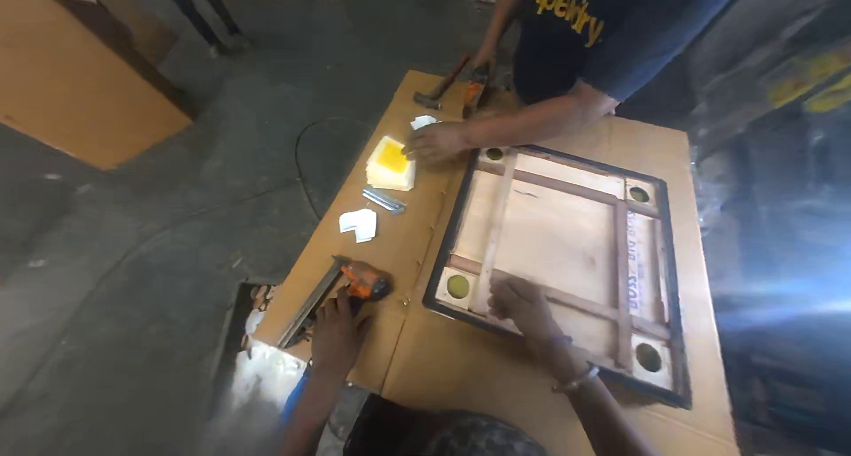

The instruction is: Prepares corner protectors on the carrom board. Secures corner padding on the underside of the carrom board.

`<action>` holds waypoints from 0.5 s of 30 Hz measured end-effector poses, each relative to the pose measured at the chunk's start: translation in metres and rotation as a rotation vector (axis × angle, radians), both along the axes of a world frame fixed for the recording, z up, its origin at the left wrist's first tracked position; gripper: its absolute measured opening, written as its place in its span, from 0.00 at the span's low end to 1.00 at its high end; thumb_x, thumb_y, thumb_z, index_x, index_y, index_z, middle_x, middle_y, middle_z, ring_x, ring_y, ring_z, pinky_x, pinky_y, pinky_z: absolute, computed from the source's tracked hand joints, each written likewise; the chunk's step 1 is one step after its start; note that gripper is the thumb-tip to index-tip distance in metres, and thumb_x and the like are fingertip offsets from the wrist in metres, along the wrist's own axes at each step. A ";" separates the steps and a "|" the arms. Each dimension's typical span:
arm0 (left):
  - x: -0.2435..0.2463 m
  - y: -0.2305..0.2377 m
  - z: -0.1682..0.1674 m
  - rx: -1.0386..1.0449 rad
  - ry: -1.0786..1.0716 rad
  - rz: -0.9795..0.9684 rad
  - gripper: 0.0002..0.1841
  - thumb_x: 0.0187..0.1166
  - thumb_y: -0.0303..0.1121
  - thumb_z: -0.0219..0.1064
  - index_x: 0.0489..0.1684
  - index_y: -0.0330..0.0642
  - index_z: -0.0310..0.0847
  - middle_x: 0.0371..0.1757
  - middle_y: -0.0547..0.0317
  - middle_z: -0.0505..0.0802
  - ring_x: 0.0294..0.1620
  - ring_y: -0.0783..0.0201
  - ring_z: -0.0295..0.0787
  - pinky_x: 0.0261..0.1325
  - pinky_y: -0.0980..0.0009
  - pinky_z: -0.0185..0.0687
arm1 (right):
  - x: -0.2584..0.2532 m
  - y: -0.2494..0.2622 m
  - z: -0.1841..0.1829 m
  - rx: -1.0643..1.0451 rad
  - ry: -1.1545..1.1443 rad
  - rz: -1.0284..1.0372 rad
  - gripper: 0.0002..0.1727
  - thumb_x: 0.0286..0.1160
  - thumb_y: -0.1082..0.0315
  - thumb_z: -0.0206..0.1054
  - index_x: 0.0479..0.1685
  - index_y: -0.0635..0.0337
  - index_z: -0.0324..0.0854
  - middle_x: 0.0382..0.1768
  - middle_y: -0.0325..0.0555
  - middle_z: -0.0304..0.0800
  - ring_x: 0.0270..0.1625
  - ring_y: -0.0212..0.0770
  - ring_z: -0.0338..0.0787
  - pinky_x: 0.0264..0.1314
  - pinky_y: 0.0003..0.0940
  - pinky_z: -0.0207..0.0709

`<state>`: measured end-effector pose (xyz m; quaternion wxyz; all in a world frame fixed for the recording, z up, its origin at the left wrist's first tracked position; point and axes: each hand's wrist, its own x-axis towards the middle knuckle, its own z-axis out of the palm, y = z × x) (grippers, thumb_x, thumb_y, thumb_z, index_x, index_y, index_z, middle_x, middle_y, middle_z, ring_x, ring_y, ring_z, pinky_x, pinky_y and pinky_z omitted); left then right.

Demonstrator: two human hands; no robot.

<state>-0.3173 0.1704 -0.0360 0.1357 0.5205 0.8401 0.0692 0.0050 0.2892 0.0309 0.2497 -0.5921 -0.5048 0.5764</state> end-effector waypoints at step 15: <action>-0.037 0.029 0.067 -0.257 -0.474 -0.011 0.32 0.79 0.36 0.68 0.83 0.33 0.65 0.51 0.37 0.93 0.50 0.37 0.94 0.54 0.41 0.88 | -0.226 0.213 -0.016 0.198 -0.533 0.077 0.25 0.85 0.53 0.65 0.64 0.67 0.82 0.54 0.63 0.91 0.58 0.60 0.91 0.64 0.61 0.80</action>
